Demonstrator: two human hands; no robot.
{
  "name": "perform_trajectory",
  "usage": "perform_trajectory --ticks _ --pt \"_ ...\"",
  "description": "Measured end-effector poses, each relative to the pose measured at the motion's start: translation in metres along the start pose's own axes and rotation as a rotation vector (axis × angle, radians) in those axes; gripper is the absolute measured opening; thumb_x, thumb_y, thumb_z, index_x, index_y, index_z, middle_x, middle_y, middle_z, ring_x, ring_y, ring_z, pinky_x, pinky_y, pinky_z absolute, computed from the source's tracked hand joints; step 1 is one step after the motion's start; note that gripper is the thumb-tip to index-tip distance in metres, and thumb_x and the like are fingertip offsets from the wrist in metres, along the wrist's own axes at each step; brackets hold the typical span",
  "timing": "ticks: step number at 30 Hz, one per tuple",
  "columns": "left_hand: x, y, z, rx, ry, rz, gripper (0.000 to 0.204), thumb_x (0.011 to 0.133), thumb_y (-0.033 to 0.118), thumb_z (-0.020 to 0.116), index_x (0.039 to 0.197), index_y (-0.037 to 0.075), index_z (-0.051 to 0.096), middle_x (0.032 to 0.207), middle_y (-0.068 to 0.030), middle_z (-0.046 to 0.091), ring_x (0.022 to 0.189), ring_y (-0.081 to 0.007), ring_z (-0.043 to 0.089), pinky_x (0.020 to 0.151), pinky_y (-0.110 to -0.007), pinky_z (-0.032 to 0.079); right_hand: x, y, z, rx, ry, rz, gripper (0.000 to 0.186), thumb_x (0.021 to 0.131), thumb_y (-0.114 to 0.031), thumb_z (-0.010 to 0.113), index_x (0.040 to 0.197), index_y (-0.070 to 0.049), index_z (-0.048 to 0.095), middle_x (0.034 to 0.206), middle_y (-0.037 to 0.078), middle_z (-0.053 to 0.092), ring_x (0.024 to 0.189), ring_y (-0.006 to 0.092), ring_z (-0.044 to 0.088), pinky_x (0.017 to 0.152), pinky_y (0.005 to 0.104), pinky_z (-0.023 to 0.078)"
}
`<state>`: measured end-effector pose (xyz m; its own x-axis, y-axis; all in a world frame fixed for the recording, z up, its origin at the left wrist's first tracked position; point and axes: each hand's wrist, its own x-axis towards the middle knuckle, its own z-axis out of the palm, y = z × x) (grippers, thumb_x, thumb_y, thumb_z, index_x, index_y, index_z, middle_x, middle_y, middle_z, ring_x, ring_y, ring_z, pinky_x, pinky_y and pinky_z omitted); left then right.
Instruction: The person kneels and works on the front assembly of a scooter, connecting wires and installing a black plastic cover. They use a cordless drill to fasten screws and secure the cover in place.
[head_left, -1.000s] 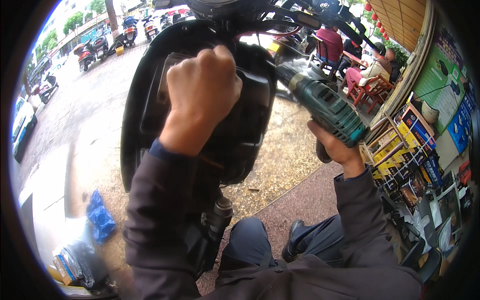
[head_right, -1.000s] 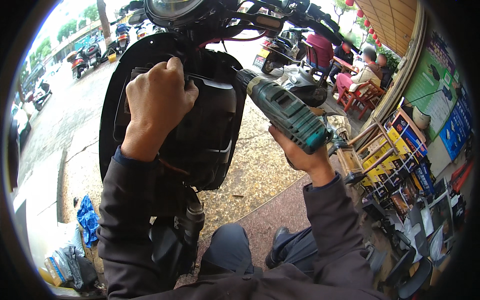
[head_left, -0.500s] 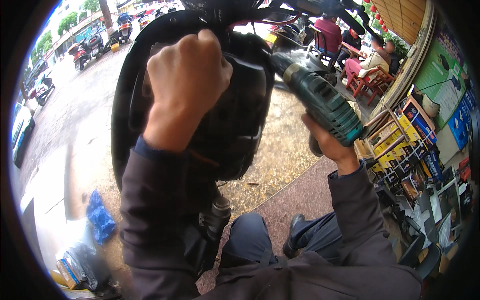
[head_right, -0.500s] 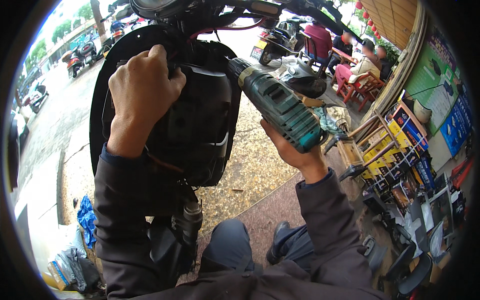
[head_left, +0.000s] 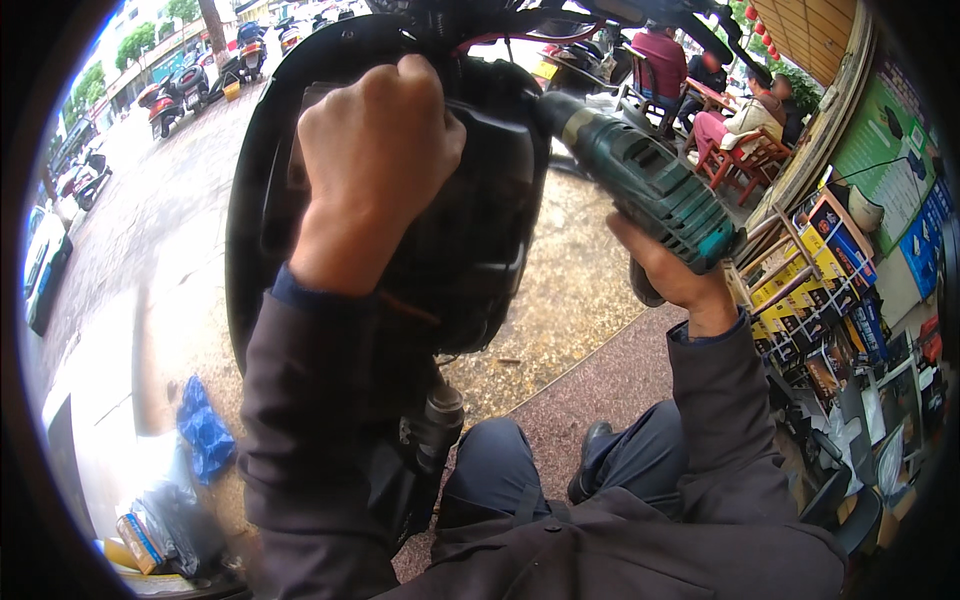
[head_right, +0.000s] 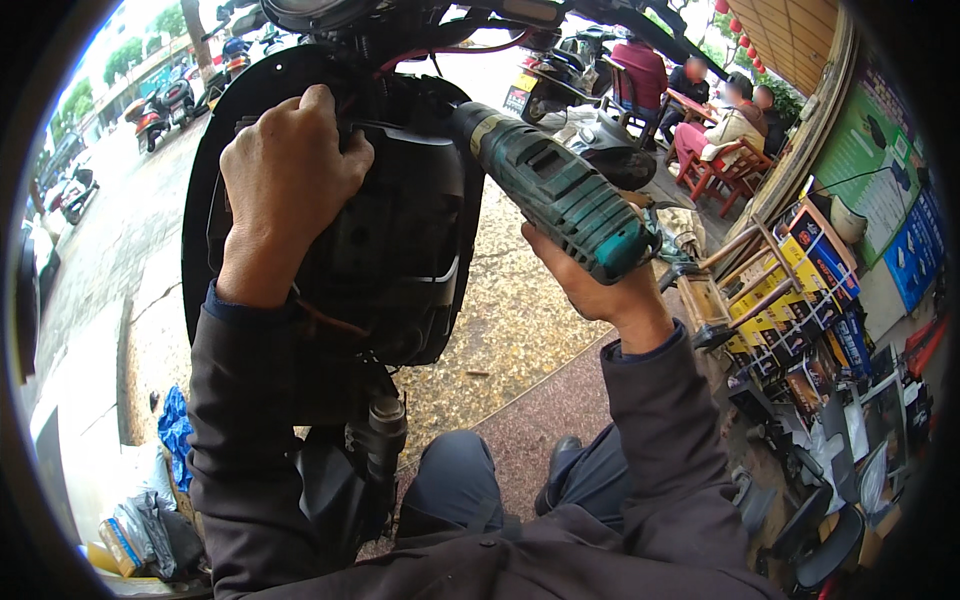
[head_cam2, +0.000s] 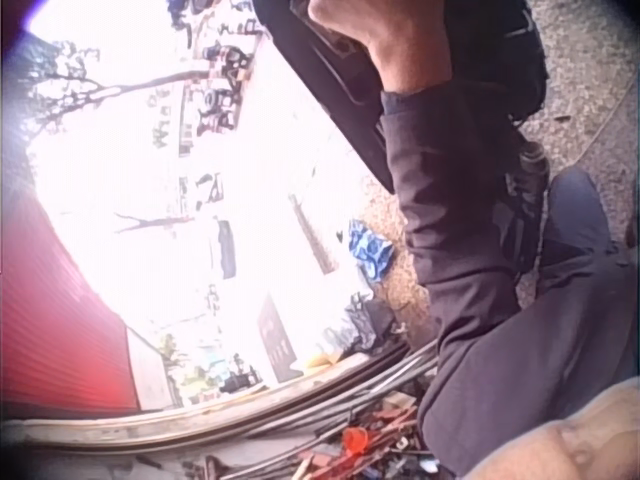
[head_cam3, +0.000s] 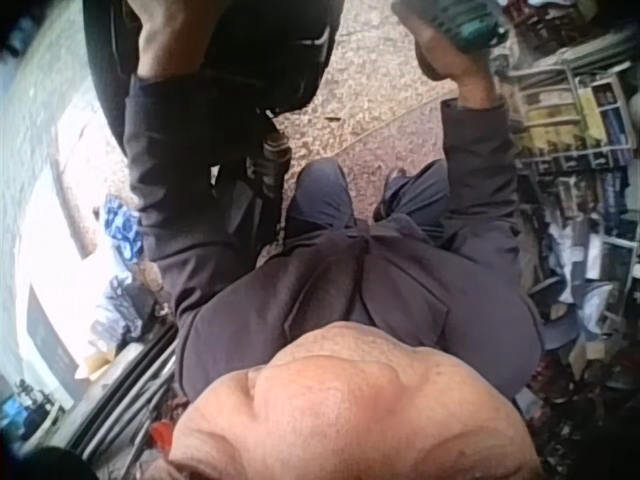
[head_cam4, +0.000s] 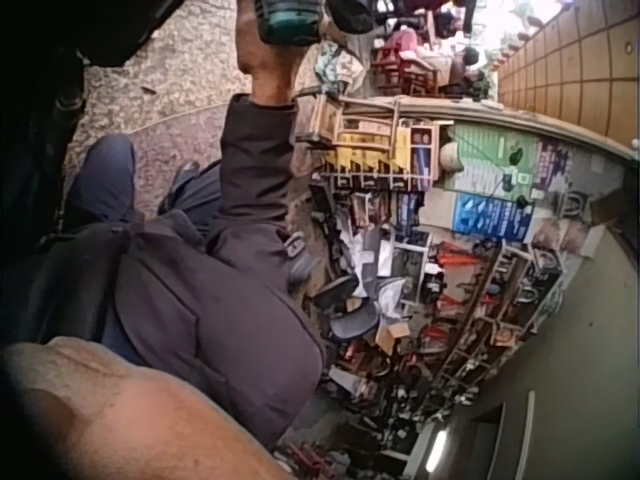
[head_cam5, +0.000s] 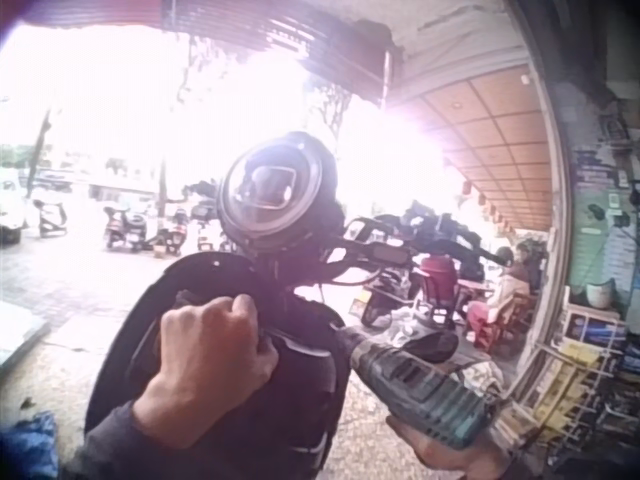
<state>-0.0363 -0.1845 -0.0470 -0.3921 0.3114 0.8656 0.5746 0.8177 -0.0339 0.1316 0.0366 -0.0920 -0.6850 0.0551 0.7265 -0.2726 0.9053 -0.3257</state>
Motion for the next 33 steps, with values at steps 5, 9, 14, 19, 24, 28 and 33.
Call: perform_trajectory --ticks 5,9,14,19,24,28,33 --pt "0.001 0.000 0.003 0.003 0.147 0.066 0.018 0.074 0.021 0.077 0.069 0.008 0.066 0.064 -0.0120 0.068 0.060 -0.0307 0.072 0.051 -0.038 0.055 0.002 0.007 0.000 -0.008 0.009 -0.034 0.020 0.086 -0.016 0.077 0.103 -0.006 0.075 0.094 0.012 0.075 0.082 0.0263 0.072 0.076 0.0381 0.056" --pt "0.001 0.001 0.003 0.029 -0.010 -0.010 0.030 0.078 0.032 0.077 0.084 0.004 0.067 0.076 -0.0088 0.072 0.069 -0.0300 0.073 0.059 -0.041 0.057 0.002 0.019 -0.001 -0.132 -0.009 -0.131 0.022 0.083 -0.018 0.081 0.100 -0.006 0.075 0.095 0.011 0.074 0.082 0.0267 0.071 0.075 0.0400 0.054" --pt "0.001 0.001 0.002 0.036 -0.008 -0.011 0.031 0.078 0.034 0.077 0.084 0.005 0.066 0.076 -0.0085 0.072 0.069 -0.0304 0.073 0.059 -0.042 0.057 0.001 0.037 -0.004 -0.306 -0.011 -0.218 0.035 0.081 -0.020 0.083 0.110 -0.007 0.071 0.107 0.010 0.071 0.094 0.0308 0.068 0.081 0.0427 0.051" --pt "0.001 0.002 0.003 0.041 0.024 0.005 0.027 0.077 0.031 0.077 0.080 0.006 0.066 0.073 -0.0091 0.071 0.066 -0.0307 0.073 0.057 -0.041 0.056 0.009 0.041 -0.012 -0.147 -0.073 -0.122 0.052 0.077 -0.023 0.084 0.121 -0.004 0.065 0.111 0.013 0.069 0.096 0.0334 0.067 0.083 0.0438 0.052" --pt "0.001 0.003 0.005 0.061 0.001 -0.022 0.032 0.079 0.035 0.077 0.085 0.006 0.065 0.078 -0.0082 0.072 0.071 -0.0321 0.073 0.060 -0.044 0.057 0.024 0.023 -0.020 -0.150 -0.056 -0.316 0.054 0.077 -0.020 0.081 0.123 0.001 0.063 0.092 0.015 0.070 0.082 0.0343 0.069 0.073 0.0436 0.054" --pt "0.002 0.003 0.007 0.041 0.006 -0.023 0.032 0.078 0.036 0.077 0.083 0.006 0.063 0.077 -0.0073 0.071 0.071 -0.0321 0.072 0.060 -0.045 0.056 0.025 0.018 -0.031 -0.316 -0.175 -0.217 0.050 0.077 -0.016 0.079 0.122 0.000 0.064 0.088 0.014 0.070 0.082 0.0317 0.069 0.075 0.0423 0.053" --pt "0.000 0.003 0.008 0.046 0.017 -0.046 0.034 0.079 0.037 0.076 0.081 0.007 0.061 0.076 -0.0060 0.070 0.070 -0.0323 0.072 0.058 -0.045 0.055 0.022 0.047 -0.026 -0.415 -0.055 -0.395 0.059 0.076 -0.024 0.084 0.128 -0.007 0.062 0.122 0.009 0.063 0.106 0.0305 0.061 0.092 0.0409 0.049"
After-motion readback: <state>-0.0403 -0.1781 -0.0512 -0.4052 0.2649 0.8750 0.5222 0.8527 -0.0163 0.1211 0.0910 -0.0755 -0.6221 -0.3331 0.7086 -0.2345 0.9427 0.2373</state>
